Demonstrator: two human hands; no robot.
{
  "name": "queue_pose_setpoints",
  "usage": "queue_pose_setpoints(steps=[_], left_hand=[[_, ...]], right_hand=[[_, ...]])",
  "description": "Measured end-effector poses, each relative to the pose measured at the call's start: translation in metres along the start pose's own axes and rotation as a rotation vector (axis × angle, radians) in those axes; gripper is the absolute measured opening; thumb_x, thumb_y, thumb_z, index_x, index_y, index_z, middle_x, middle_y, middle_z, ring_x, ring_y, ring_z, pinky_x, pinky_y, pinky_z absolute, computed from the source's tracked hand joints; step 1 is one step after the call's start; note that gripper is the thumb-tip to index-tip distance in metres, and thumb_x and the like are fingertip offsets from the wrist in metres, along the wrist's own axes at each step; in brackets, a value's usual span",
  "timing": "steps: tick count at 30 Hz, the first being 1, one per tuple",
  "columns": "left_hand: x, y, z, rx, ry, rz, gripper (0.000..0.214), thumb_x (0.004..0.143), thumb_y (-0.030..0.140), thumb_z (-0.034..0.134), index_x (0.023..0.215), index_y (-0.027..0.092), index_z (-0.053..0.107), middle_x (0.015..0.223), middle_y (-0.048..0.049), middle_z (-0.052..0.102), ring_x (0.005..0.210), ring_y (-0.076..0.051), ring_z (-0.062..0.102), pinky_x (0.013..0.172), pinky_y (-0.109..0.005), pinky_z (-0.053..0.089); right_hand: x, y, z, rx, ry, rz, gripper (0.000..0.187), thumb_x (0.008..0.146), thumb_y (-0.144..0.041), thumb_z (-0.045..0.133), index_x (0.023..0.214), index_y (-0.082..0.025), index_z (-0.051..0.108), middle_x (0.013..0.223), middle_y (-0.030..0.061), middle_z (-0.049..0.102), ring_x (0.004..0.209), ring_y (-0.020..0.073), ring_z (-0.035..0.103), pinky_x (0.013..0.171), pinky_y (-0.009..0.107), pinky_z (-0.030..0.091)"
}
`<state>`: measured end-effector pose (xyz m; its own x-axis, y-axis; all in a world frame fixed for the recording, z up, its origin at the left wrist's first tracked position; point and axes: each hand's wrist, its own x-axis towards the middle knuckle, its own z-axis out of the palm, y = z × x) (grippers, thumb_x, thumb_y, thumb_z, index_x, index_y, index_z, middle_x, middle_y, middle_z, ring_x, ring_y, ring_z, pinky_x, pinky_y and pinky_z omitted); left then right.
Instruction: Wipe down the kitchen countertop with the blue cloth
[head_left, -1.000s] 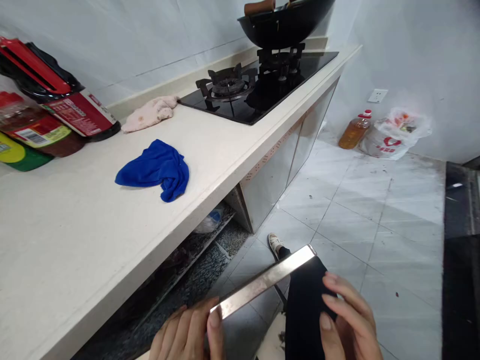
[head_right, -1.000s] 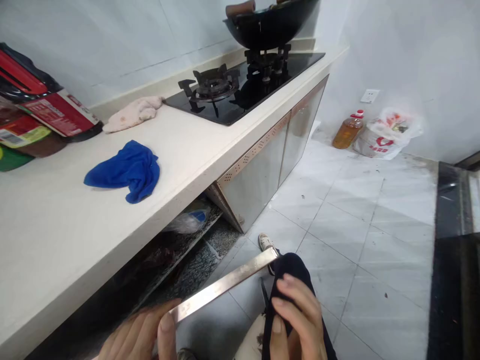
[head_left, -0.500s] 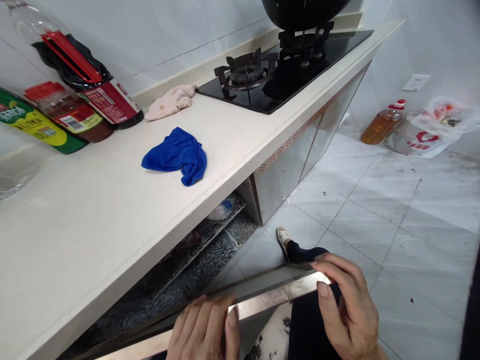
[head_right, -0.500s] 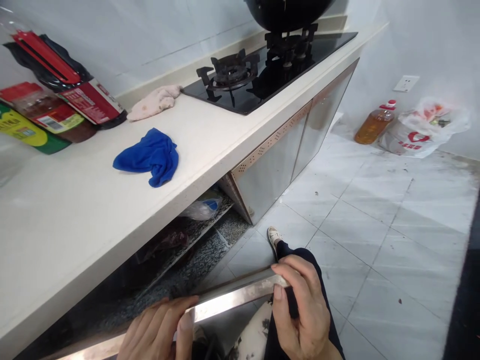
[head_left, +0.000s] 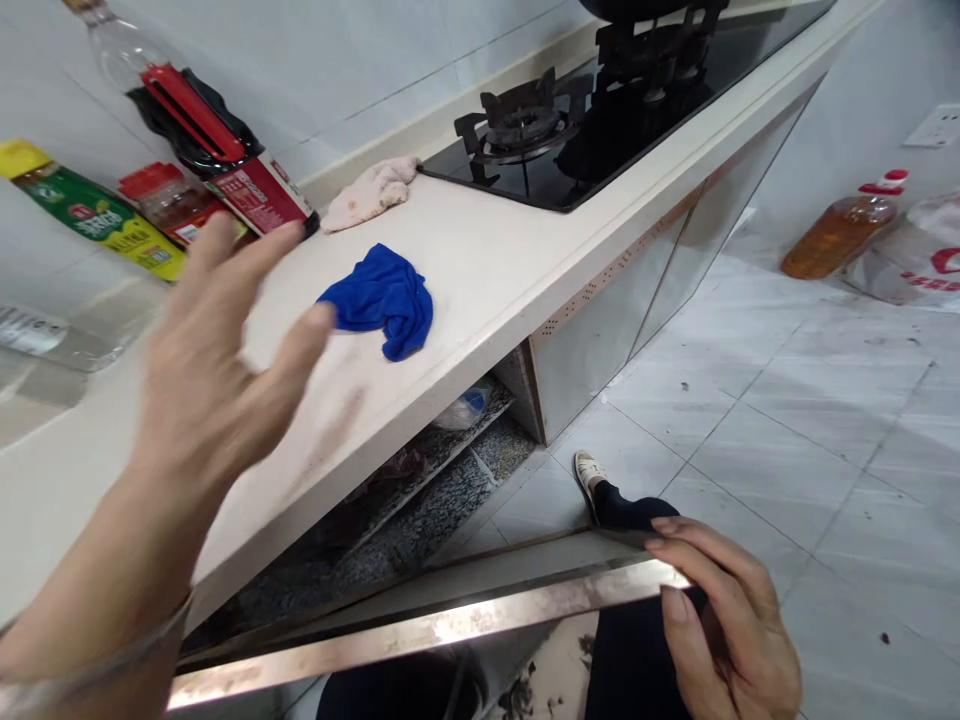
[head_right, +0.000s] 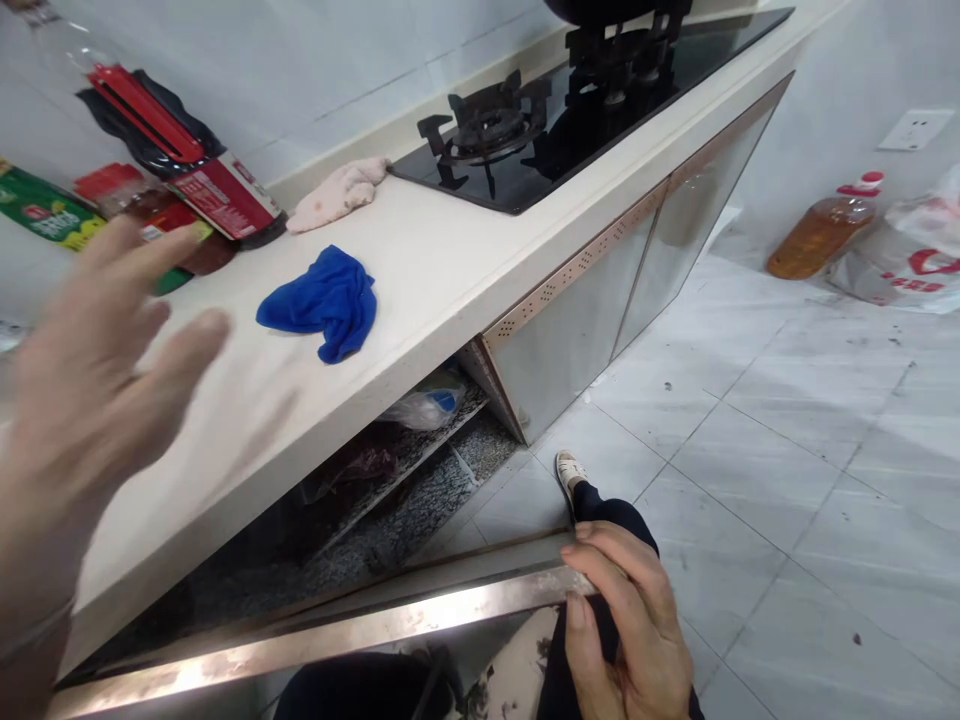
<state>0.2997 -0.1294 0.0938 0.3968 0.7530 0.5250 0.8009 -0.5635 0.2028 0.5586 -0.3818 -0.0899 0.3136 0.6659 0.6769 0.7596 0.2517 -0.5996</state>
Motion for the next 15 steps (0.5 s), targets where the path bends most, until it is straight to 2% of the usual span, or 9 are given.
queue_pose_setpoints(steps=[1, 2, 4, 7, 9, 11, 15], left_hand=[[0.021, 0.002, 0.014, 0.017, -0.073, -0.037, 0.079, 0.09, 0.08, 0.04, 0.156, 0.036, 0.037, 0.171, -0.003, 0.018, 0.156, -0.041, 0.01, 0.119, -0.075, 0.028], [0.037, 0.004, 0.029, 0.009, -0.18, -0.06, 0.088, 0.083, 0.086, 0.042, 0.155, 0.036, 0.039, 0.171, -0.001, 0.018, 0.155, -0.046, 0.004, 0.123, -0.077, 0.017], [0.059, 0.006, 0.06, 0.006, -0.425, -0.105, 0.081, 0.085, 0.083, 0.04, 0.152, 0.037, 0.045, 0.171, -0.002, 0.017, 0.154, -0.05, -0.001, 0.12, -0.083, 0.006], [0.068, 0.003, 0.09, 0.07, -0.435, -0.105, 0.065, 0.09, 0.073, 0.039, 0.143, 0.036, 0.054, 0.166, -0.0044, 0.033, 0.155, -0.048, 0.013, 0.12, -0.08, 0.004], [0.065, -0.005, 0.094, 0.082, -0.367, -0.06, 0.06, 0.092, 0.067, 0.039, 0.141, 0.036, 0.054, 0.164, -0.0041, 0.036, 0.153, -0.042, 0.024, 0.125, -0.071, 0.013], [0.059, -0.021, 0.089, 0.081, -0.323, -0.04, 0.059, 0.094, 0.065, 0.038, 0.144, 0.036, 0.051, 0.162, -0.0035, 0.039, 0.149, -0.037, 0.034, 0.126, -0.064, 0.023], [0.035, -0.078, 0.068, 0.092, -0.252, -0.123, 0.067, 0.097, 0.062, 0.035, 0.156, 0.029, 0.035, 0.159, -0.0102, 0.043, 0.144, -0.037, 0.042, 0.122, -0.062, 0.031]], right_hand=[[-0.001, 0.0, 0.0, -0.012, 0.004, -0.003, 0.029, 0.093, -0.01, 0.055, 0.119, -0.012, 0.067, 0.121, 0.0135, 0.063, 0.114, 0.0252, 0.063, 0.097, 0.042, 0.053], [-0.001, 0.0, 0.0, -0.02, 0.012, -0.006, 0.028, 0.093, -0.011, 0.055, 0.119, -0.013, 0.067, 0.12, 0.0132, 0.063, 0.113, 0.025, 0.063, 0.096, 0.042, 0.053], [-0.001, -0.001, 0.001, -0.032, 0.032, -0.008, 0.027, 0.093, -0.011, 0.055, 0.117, -0.014, 0.068, 0.119, 0.0127, 0.063, 0.111, 0.0246, 0.064, 0.095, 0.042, 0.053], [-0.001, -0.003, 0.003, -0.052, 0.045, 0.015, 0.024, 0.094, -0.012, 0.055, 0.114, -0.015, 0.069, 0.117, 0.0119, 0.064, 0.109, 0.024, 0.065, 0.095, 0.041, 0.052], [-0.001, -0.004, 0.005, -0.073, 0.053, 0.024, 0.023, 0.094, -0.013, 0.054, 0.112, -0.015, 0.069, 0.116, 0.0116, 0.065, 0.108, 0.0237, 0.065, 0.094, 0.041, 0.052], [0.0, -0.006, 0.007, -0.099, 0.075, 0.025, 0.022, 0.095, -0.014, 0.054, 0.111, -0.016, 0.069, 0.114, 0.0112, 0.065, 0.107, 0.0238, 0.065, 0.092, 0.041, 0.053], [0.0, -0.007, 0.011, -0.117, 0.122, 0.032, 0.022, 0.095, -0.016, 0.053, 0.109, -0.016, 0.069, 0.112, 0.0106, 0.066, 0.104, 0.0245, 0.066, 0.088, 0.042, 0.053]])
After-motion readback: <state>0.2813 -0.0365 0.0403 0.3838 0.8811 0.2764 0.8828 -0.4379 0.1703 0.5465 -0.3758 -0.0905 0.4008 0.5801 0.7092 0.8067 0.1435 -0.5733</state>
